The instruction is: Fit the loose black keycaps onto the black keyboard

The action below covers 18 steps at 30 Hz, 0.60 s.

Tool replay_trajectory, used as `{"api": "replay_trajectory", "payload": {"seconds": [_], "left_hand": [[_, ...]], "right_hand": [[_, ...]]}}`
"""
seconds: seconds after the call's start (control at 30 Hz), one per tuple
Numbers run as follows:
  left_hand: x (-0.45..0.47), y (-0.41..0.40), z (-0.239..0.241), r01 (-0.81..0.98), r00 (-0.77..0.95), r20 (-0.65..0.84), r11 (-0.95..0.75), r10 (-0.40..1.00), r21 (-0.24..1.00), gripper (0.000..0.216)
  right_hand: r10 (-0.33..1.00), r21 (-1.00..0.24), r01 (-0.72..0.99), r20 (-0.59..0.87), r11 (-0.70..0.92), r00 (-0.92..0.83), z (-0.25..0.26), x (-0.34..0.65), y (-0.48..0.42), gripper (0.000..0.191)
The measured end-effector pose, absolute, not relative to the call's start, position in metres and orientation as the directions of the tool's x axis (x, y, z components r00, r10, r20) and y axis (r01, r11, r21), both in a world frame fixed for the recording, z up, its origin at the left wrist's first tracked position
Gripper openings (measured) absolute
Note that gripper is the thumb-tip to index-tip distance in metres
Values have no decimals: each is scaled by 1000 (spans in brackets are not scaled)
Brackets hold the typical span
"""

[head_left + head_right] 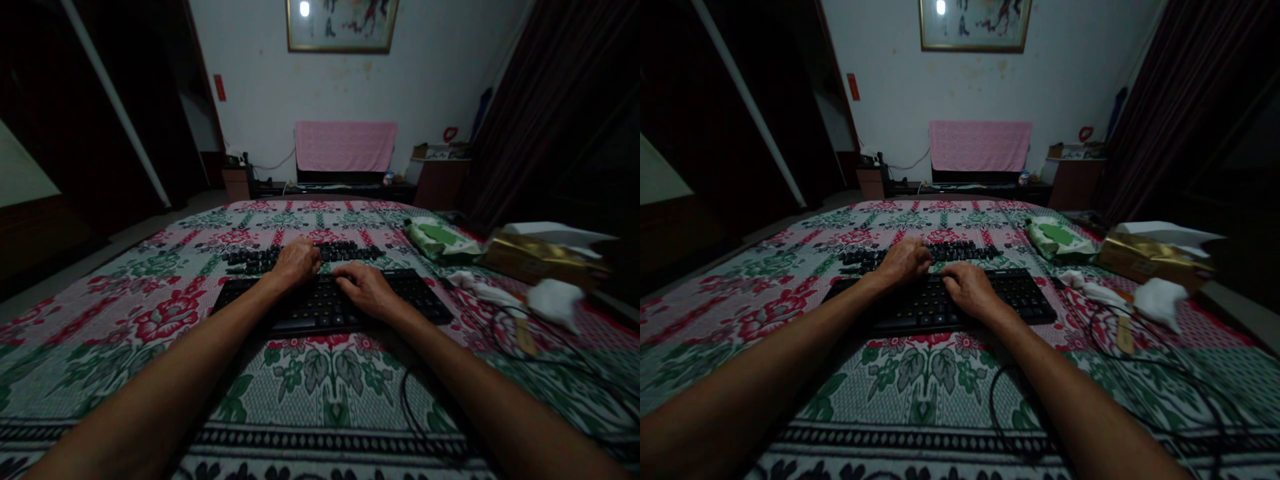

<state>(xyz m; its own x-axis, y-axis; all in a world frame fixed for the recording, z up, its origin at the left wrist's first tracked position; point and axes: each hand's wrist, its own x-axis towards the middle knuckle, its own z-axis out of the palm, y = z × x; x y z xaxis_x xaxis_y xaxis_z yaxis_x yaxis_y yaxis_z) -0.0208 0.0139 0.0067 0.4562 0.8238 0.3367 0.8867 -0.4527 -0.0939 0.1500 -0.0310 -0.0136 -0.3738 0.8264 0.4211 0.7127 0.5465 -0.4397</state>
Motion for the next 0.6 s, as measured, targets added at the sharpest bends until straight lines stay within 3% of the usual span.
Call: {"api": "replay_trajectory", "payload": {"seconds": [0.1, 0.23, 0.43, 0.5, 0.6], "left_hand": [[-18, -6, 14, 839, 525, 392, -537, 755, -89, 25], [-17, -27, 15, 811, 541, 475, -581, 694, -74, 23], [-19, -37, 7, 787, 530, 529, -617, 663, -15, 27], [-20, -36, 6, 774, 504, 537, -630, 677, 67, 25], [-21, -33, 8, 731, 438, 497, -619, 749, 289, 24]], "right_hand": [[855, -604, 617, 447, 504, -262, -13, 148, -30, 26], [881, -765, 437, 397, 473, -258, -8, 142, -32, 26], [958, -934, 268, 178, 237, -226, -4, 140, -35, 31], [959, -950, 237, 143, 202, -244, -4, 142, -35, 31], [962, -952, 232, 143, 198, -234, -4, 145, -34, 31]]}}
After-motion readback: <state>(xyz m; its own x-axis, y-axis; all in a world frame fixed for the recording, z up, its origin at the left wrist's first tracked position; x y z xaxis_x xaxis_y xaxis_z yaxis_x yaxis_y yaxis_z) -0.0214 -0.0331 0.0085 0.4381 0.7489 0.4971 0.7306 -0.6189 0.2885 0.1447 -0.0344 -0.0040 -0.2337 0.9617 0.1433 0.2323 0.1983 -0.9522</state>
